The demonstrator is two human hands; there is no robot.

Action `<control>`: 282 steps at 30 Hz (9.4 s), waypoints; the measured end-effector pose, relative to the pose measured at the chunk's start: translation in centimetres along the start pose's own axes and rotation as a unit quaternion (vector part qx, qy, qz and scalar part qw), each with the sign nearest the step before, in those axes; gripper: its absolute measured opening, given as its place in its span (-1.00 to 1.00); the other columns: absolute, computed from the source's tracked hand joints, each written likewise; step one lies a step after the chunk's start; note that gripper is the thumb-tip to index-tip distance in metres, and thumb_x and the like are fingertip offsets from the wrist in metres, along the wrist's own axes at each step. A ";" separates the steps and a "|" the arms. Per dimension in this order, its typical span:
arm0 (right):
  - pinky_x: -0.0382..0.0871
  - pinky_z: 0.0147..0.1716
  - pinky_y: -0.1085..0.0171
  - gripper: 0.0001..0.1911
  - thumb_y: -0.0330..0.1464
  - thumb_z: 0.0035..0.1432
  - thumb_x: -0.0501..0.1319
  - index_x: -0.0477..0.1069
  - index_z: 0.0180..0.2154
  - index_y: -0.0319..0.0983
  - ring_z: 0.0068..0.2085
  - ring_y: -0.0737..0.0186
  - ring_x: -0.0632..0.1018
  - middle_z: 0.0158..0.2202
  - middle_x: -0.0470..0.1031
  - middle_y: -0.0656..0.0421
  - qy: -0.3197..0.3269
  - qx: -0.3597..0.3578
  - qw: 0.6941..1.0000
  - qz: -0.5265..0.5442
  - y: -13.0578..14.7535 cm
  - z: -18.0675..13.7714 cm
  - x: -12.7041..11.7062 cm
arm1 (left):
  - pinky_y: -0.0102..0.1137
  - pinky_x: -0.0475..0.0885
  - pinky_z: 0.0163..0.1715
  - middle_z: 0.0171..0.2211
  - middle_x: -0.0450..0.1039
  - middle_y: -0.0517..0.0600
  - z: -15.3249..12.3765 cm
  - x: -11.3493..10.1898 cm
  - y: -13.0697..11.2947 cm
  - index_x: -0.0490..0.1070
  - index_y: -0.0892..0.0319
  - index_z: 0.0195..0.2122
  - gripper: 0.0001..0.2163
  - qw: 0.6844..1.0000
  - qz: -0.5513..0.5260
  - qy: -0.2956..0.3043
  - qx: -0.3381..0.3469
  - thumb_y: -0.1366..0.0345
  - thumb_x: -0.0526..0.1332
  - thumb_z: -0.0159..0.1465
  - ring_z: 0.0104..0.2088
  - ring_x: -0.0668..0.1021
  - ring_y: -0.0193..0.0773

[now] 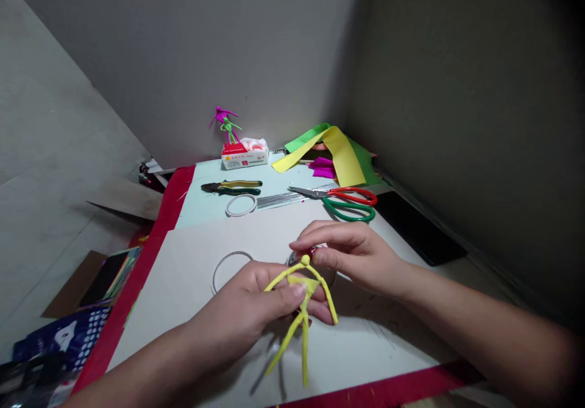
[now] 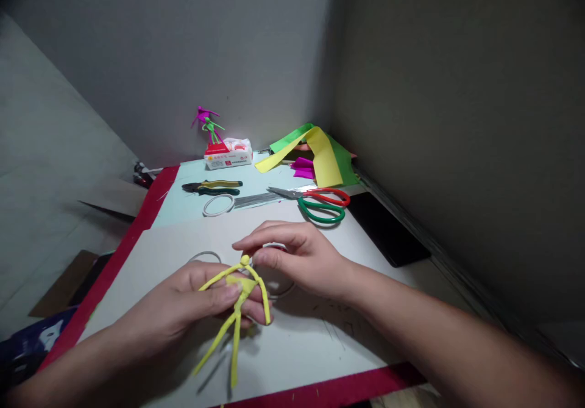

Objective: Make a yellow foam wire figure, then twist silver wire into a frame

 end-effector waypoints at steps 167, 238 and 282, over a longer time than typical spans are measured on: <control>0.39 -0.35 0.26 -0.72 -0.36 0.07 0.33 0.35 -0.18 -0.25 -0.38 0.29 0.51 -0.36 0.51 0.14 -0.131 -0.214 0.912 -0.324 5.0 2.3 4.3 | -0.46 0.44 -0.47 -0.52 0.56 0.07 -2.5 -3.7 -2.4 0.56 0.32 -0.46 -0.75 0.964 0.047 -0.162 0.207 0.17 0.37 0.05 -0.50 0.56 -0.30; 0.36 -0.35 0.28 -0.56 -0.40 -0.21 0.45 0.41 -0.21 -0.26 -0.44 0.34 0.51 -0.52 0.48 0.27 -0.214 0.082 0.963 0.141 1.6 5.4 4.1 | -0.26 0.44 -0.29 -0.49 0.59 0.13 -2.1 -4.2 -2.0 0.53 0.27 -0.48 -0.74 0.965 0.168 -0.176 0.094 0.13 0.32 0.08 -0.42 0.59 -0.17; 0.05 0.06 -0.06 -0.88 -0.46 0.10 0.24 0.53 -0.43 -0.17 0.16 -0.06 0.15 0.15 0.15 0.09 -0.080 -0.202 0.838 -0.501 7.1 3.8 4.3 | -0.37 0.33 -0.32 -0.52 0.53 0.01 -2.9 -3.3 -2.6 0.51 0.21 -0.62 -0.73 0.907 0.336 -0.159 0.199 0.31 0.15 0.19 -0.43 0.51 -0.24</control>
Point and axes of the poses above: each hand's wrist, its own z-axis towards the middle knuckle, its own x-axis out of the palm, y = z × x, the point moved 2 cm from there along z, towards the middle knuckle
